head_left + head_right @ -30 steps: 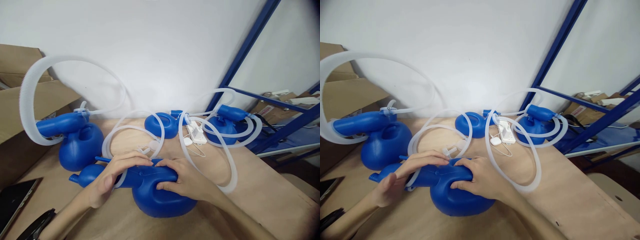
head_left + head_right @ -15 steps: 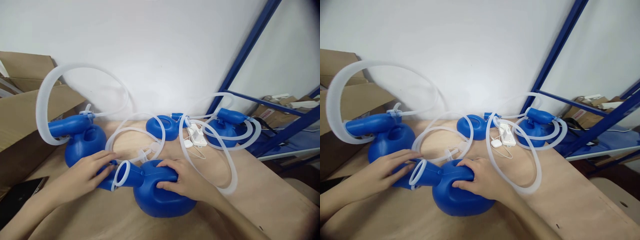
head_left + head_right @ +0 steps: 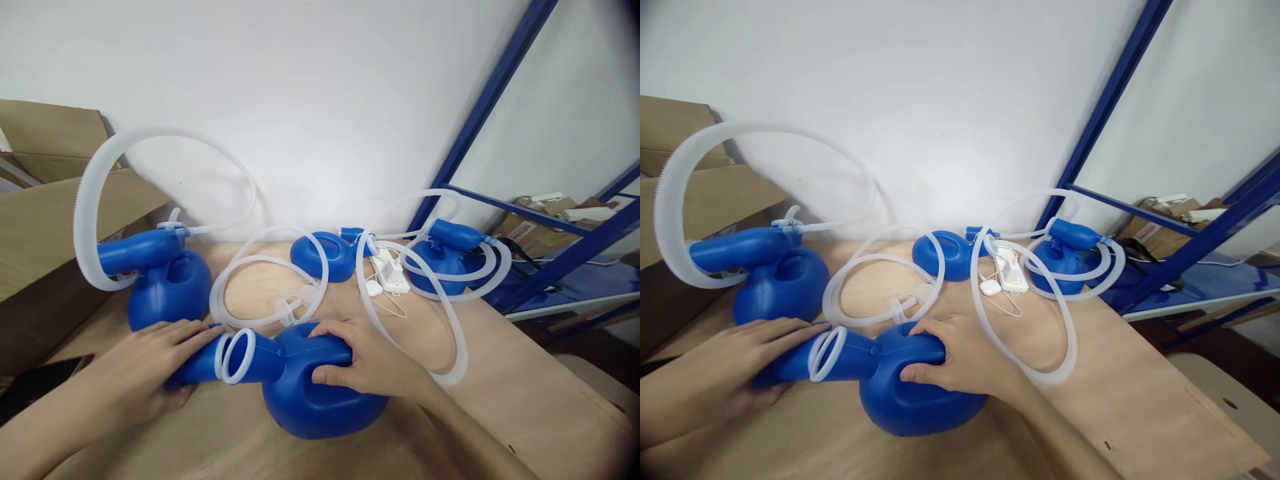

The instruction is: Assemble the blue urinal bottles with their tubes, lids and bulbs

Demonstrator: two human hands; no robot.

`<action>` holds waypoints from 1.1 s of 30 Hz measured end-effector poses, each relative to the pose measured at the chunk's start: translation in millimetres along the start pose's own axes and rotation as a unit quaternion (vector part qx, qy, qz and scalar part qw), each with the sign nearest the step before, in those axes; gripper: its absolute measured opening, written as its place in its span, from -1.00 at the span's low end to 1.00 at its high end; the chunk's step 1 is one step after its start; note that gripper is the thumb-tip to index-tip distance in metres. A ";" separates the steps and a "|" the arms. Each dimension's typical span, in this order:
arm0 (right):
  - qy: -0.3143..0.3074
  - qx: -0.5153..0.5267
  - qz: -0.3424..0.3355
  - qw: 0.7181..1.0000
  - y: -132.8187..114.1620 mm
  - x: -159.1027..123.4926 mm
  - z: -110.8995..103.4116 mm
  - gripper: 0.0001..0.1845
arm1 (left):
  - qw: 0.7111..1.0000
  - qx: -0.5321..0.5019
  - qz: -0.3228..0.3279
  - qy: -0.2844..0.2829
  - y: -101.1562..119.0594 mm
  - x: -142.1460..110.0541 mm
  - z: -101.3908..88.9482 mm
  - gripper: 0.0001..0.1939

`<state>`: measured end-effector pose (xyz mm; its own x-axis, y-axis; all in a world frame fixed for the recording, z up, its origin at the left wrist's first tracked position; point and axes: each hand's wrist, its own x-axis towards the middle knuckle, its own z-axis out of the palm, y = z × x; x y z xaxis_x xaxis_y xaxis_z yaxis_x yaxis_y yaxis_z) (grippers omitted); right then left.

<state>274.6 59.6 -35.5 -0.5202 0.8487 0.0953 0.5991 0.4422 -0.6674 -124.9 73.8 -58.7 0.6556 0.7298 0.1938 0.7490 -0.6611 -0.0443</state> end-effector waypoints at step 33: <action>0.095 0.001 0.000 0.995 23.0 113.9 -29.9 -0.33 | 0.966 0.034 0.032 0.256 27.5 90.7 -85.3 -0.46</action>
<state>247.3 175.1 -17.9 -0.3948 0.8887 0.2329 0.5985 0.4411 -0.6687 -53.0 107.0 41.3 0.5801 0.4952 0.6467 0.7249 -0.6760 -0.1326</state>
